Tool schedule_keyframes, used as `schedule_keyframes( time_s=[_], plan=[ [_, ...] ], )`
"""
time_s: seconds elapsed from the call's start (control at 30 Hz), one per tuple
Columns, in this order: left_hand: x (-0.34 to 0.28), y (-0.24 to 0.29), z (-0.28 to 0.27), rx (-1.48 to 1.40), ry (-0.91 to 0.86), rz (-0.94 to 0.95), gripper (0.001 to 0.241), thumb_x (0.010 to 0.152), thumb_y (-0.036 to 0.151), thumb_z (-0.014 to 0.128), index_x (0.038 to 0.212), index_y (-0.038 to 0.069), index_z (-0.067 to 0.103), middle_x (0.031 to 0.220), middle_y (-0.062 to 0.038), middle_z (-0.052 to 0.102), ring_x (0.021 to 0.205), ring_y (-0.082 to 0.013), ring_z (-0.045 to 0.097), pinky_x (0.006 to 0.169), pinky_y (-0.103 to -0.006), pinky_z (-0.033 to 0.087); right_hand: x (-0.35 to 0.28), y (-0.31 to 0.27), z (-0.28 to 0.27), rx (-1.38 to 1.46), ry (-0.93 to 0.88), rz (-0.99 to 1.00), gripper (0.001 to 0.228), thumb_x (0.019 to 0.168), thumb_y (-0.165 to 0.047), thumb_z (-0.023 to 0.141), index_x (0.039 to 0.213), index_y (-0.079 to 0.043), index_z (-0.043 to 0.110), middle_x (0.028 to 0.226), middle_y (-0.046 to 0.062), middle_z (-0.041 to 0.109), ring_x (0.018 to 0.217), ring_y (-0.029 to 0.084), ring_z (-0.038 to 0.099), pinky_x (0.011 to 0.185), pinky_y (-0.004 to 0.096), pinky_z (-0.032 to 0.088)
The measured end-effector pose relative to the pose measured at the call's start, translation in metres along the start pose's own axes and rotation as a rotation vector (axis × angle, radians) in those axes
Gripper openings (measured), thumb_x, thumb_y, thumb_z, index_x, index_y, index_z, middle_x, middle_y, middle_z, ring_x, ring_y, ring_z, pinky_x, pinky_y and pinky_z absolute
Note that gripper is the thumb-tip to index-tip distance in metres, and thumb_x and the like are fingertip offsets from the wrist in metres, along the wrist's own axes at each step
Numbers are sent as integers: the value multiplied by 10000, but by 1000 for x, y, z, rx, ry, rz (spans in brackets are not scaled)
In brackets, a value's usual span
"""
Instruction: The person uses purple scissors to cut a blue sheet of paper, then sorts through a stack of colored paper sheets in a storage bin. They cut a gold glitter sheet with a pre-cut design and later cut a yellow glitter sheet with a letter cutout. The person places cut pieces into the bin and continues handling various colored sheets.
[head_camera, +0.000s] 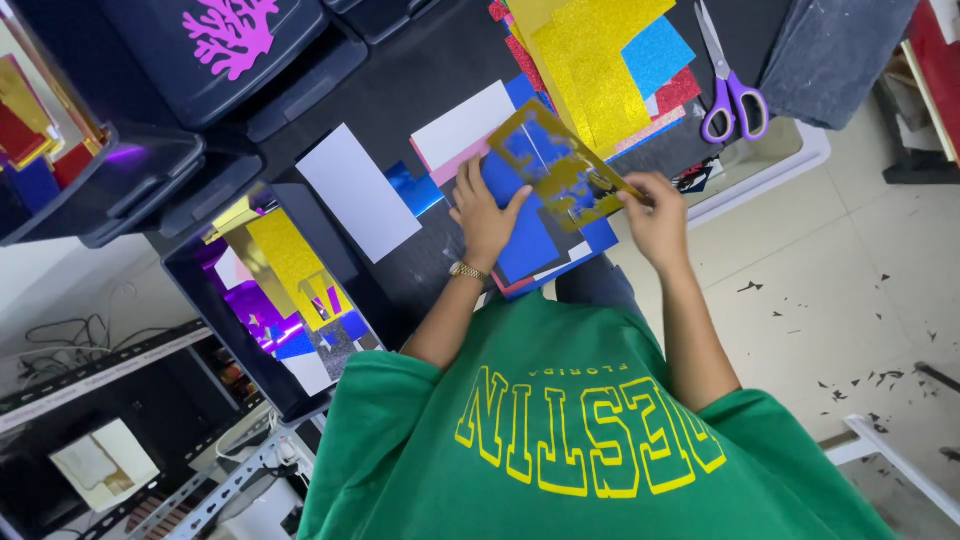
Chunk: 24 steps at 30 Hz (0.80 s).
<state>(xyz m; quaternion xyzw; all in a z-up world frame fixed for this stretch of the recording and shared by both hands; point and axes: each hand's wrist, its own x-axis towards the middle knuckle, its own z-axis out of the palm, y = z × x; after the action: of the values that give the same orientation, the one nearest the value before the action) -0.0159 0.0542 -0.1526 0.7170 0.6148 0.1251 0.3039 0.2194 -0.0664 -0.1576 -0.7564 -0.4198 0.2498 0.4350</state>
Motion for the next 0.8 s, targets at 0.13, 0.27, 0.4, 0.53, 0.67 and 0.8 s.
schedule_keyframes(
  time_s=[0.13,0.27,0.4,0.53,0.67,0.8],
  plan=[
    [0,-19,13,90,-23,91,598,966,487,657,1408,136,460,1478,-131,379,1293,-397,450,923,-633,443,-21,33,-71,192,155,12,241,1005,-11,823,1218,-28,713,967,140,698,909,193,669,859,333,561],
    [2,-21,17,207,-39,143,580,896,462,620,1391,184,501,1471,-101,444,1273,-363,453,888,-602,436,-37,100,-167,340,501,126,251,989,81,799,1164,-43,670,1057,95,676,915,159,671,838,309,659],
    [6,-9,11,177,-82,72,619,824,484,682,1351,202,520,1407,-83,447,1274,-355,430,927,-597,379,-72,206,-228,307,841,321,211,1003,-4,761,1155,-90,641,1101,101,724,916,156,728,756,324,684],
    [13,-6,12,98,-62,64,567,788,371,752,1287,189,554,1321,-79,476,1240,-334,449,1019,-556,349,-87,312,-228,270,943,494,221,963,-9,757,1095,-159,663,896,37,694,761,103,686,683,304,673],
    [7,18,13,116,-137,-72,558,827,353,727,1326,197,532,1385,-83,416,1318,-316,380,1033,-578,317,-57,379,-197,-138,856,493,116,882,-77,753,977,-130,714,761,40,706,569,157,684,452,299,548],
    [-12,35,19,137,3,-109,482,931,306,643,1369,163,500,1449,-99,385,1373,-296,409,1018,-617,308,-26,407,-168,166,870,899,196,862,37,686,971,-124,710,912,75,684,778,194,703,608,312,702]
  ],
)
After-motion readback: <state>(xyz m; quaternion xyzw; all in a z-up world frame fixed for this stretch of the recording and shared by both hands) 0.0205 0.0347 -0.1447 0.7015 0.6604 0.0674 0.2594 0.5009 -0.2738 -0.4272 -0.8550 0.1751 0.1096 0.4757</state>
